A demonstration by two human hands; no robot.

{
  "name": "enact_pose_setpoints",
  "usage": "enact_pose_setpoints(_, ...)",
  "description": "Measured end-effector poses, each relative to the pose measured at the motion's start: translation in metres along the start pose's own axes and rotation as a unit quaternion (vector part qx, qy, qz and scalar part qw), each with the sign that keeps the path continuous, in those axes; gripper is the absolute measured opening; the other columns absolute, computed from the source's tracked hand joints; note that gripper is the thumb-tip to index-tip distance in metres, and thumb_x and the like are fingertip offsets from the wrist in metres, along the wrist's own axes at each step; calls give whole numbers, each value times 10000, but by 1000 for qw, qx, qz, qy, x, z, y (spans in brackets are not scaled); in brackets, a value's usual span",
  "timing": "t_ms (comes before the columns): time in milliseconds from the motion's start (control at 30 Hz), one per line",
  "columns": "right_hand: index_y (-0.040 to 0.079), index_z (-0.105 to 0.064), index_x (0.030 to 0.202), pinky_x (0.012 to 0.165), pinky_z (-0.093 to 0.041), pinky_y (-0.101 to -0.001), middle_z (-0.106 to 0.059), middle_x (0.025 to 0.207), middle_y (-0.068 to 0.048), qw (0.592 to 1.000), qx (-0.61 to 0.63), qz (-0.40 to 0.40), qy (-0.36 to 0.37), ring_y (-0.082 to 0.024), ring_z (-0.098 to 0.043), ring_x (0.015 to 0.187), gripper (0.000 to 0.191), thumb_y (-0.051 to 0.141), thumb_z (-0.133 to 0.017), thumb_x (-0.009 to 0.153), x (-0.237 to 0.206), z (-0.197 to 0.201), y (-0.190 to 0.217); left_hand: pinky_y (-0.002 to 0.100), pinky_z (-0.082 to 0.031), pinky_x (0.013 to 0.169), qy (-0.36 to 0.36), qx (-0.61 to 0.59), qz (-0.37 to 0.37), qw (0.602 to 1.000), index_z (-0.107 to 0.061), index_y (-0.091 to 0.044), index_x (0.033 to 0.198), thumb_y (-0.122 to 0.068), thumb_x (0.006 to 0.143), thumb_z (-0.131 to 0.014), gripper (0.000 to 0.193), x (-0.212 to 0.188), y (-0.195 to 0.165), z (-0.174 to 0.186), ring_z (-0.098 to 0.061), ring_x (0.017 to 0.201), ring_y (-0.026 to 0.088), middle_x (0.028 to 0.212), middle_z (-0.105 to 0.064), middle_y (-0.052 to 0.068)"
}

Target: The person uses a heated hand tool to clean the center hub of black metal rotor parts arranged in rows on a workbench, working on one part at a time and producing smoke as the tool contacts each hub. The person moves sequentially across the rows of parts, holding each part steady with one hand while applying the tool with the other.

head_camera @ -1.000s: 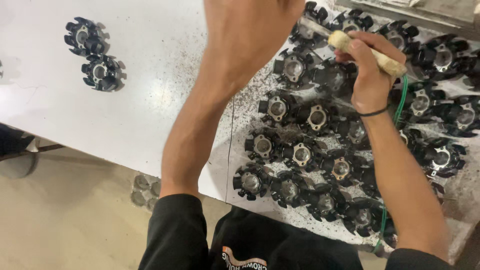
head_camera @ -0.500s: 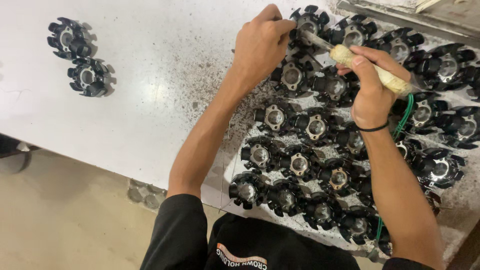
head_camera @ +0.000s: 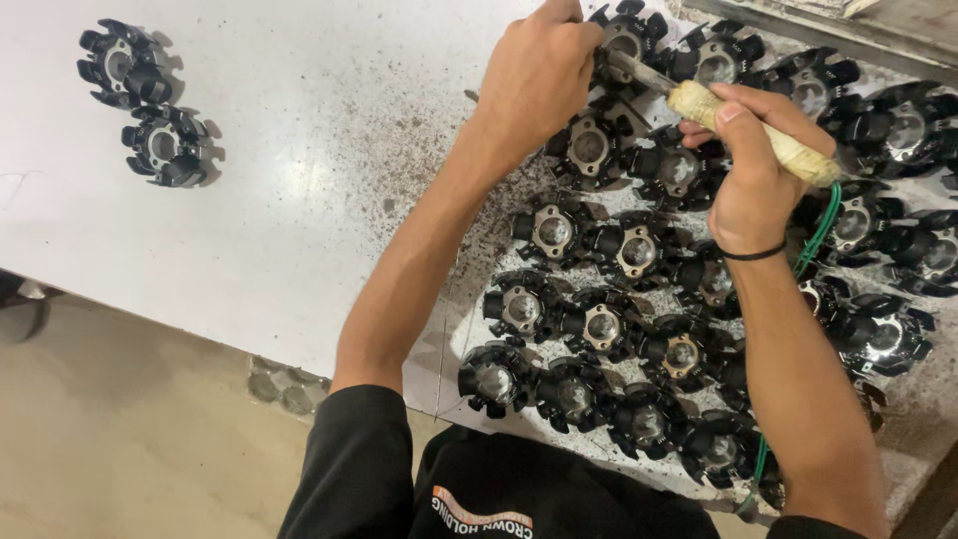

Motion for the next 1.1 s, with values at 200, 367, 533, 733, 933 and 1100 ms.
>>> enact_pose_setpoints(200,-135,-701,1206,809,-637,-364,-712,1154,-225,1000,5,-3,0,-298,-745,908,176,-11,-636,1098,-1,-1,0,480,-580,682,5,42,-7,999,-742,-21,870,-29,800,-685,90,-1,-7,-1,-711,793,370,992,-664,183)
enact_pose_setpoints(367,-133,-697,1231,816,-639,-360,-718,1160,-236,1000,-6,5,27,-293,-747,923,192,-13,-632,1095,-1,-5,3,479,-579,655,10,64,3,998,-740,-19,848,-31,795,-678,82,0,-8,-4,-716,779,368,995,-665,177)
enact_pose_setpoints(533,-132,-693,1225,825,-634,-354,-720,1135,-237,1000,-1,0,26,-286,-742,923,184,-20,-637,1091,0,-4,2,466,-574,624,18,27,32,999,-760,-34,874,-41,872,-683,77,0,0,-2,-698,722,364,952,-669,147)
enact_pose_setpoints(733,-129,-703,1213,834,-632,-351,-725,1112,-231,1000,1,-1,17,-278,-742,914,187,-16,-627,1084,0,-2,1,464,-573,646,7,23,6,1000,-754,-35,863,-7,810,-669,104,2,-4,2,-694,734,358,938,-667,127)
enact_pose_setpoints(933,-124,-702,1188,844,-634,-352,-712,1142,-211,1000,3,-6,-9,-274,-743,919,176,-21,-628,1067,0,2,-1,476,-568,679,-15,5,-2,1000,-744,-36,834,-35,821,-694,52,0,-5,5,-687,731,354,916,-655,106)
enact_pose_setpoints(1100,-121,-706,1187,840,-635,-348,-726,1133,-210,1000,8,-6,-19,-277,-740,950,191,-15,-617,1056,1,2,1,470,-574,655,6,43,5,999,-755,-51,865,-24,804,-672,107,0,-5,3,-696,721,356,935,-659,88)
Point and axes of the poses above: each hand's wrist, its own x-axis towards the middle knuckle, its own z-axis out of the back of the hand, y = z × x, the point moved 9 cm from there along x, towards the middle knuckle
